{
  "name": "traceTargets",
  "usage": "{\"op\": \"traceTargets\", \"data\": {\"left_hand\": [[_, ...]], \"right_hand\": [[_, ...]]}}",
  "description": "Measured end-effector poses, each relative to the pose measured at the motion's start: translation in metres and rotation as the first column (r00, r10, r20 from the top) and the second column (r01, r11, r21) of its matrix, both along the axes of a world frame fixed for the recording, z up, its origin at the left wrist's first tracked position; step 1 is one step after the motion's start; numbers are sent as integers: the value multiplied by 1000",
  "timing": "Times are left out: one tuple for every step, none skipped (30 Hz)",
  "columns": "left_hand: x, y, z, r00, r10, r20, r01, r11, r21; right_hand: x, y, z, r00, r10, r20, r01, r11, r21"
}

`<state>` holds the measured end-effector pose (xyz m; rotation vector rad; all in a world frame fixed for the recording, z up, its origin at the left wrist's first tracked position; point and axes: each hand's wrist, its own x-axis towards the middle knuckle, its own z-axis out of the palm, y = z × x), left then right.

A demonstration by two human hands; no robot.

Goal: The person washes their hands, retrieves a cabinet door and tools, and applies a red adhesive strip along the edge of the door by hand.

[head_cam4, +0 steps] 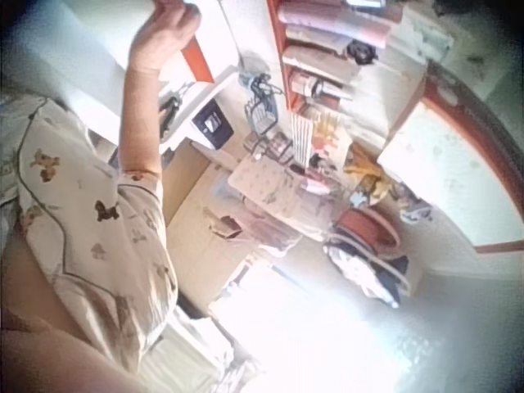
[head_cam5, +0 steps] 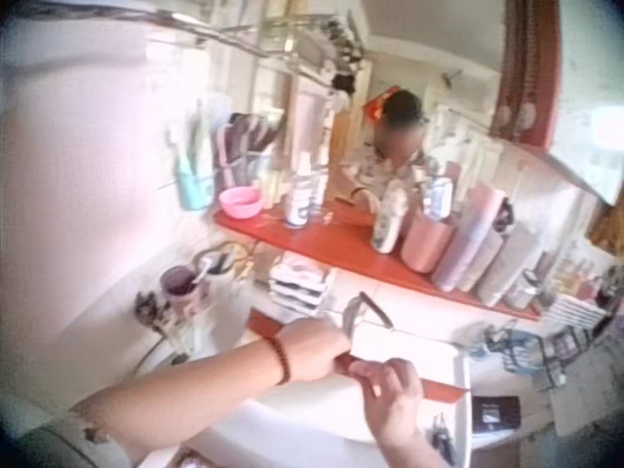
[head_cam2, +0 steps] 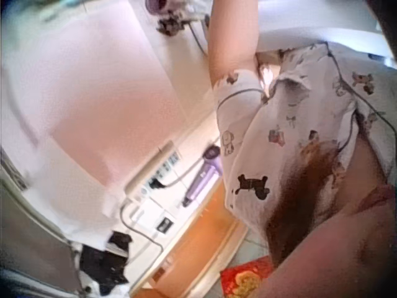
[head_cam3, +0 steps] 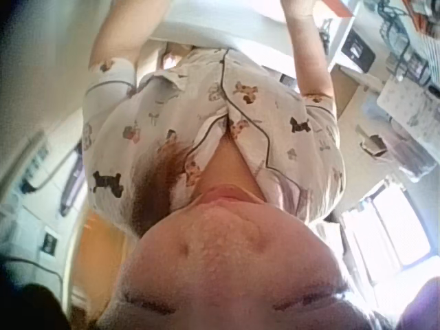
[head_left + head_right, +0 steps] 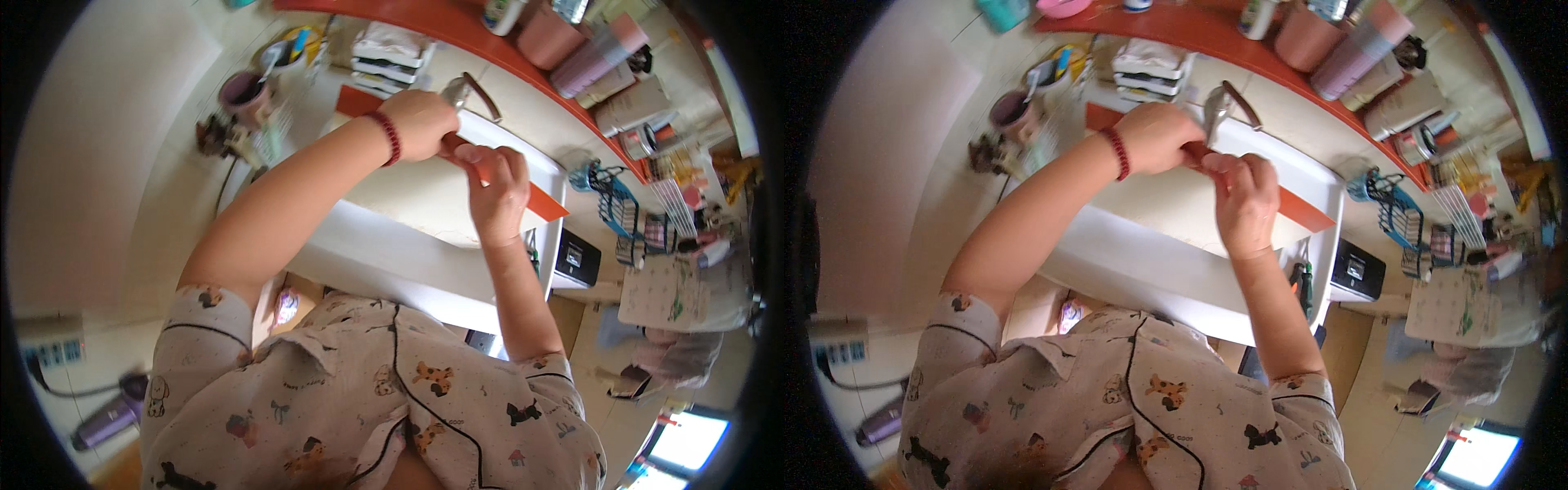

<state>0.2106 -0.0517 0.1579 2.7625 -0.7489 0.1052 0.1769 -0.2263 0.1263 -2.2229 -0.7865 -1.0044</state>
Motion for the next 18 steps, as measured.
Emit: {"op": "traceTargets", "data": {"left_hand": [[-3, 2, -1, 1000, -18, 19, 18, 1000, -8], [-4, 3, -2, 1000, -7, 9, 6, 1000, 4], [-7, 4, -1, 1000, 10, -1, -10, 1000, 17], [-9, 3, 4, 1000, 5, -18, -4, 1000, 15], [-11, 1, 6, 1000, 2, -30, -2, 1000, -2], [-10, 4, 2, 1000, -26, -9, 25, 999, -41], [-8, 6, 1, 998, -55, 12, 56, 995, -82], [-5, 8, 2, 997, -82, 13, 83, 994, -78], [-3, 9, 7, 992, -110, -59, 104, 989, -105], [0, 10, 11, 982, -137, -130, 120, 984, -131], [4, 11, 14, 979, -156, -130, 140, 982, -129], [8, 12, 15, 963, -212, -169, 180, 967, -182], [11, 12, 17, 942, -266, -206, 216, 947, -236], [14, 11, 21, 929, -275, -247, 228, 953, -202], [15, 11, 21, 927, -281, -250, 236, 952, -197], [16, 12, 20, 918, -293, -267, 235, 945, -227], [17, 12, 20, 909, -304, -284, 233, 938, -257], [16, 12, 20, 906, -311, -287, 240, 936, -258]], "right_hand": [[-6, 5, 1, 999, -15, -43, 17, 998, 62], [-9, 7, 1, 993, -42, -111, 54, 993, 104], [-11, 9, 1, 993, -50, -108, 63, 991, 122], [-13, 11, 0, 990, -65, -123, 82, 987, 139], [-14, 12, 0, 988, -78, -137, 99, 983, 156], [-15, 14, 1, 990, -65, -128, 84, 985, 149], [-15, 17, -2, 986, -107, -131, 127, 979, 157], [-16, 18, -1, 985, -108, -134, 130, 978, 163], [-17, 19, 0, 985, -107, -137, 129, 977, 167], [-17, 20, 0, 982, -128, -137, 150, 974, 168], [-17, 21, 0, 973, -146, -180, 175, 971, 160], [-18, 22, -1, 961, -160, -226, 197, 968, 153], [-20, 23, 0, 958, -174, -229, 212, 965, 156], [-21, 23, 2, 950, -202, -240, 235, 964, 121], [-21, 25, 3, 942, -224, -249, 252, 964, 89], [-21, 27, 5, 940, -229, -251, 259, 961, 94], [-20, 29, 7, 951, -222, -216, 243, 967, 74], [-19, 29, 7, 959, -217, -182, 229, 972, 47]]}}
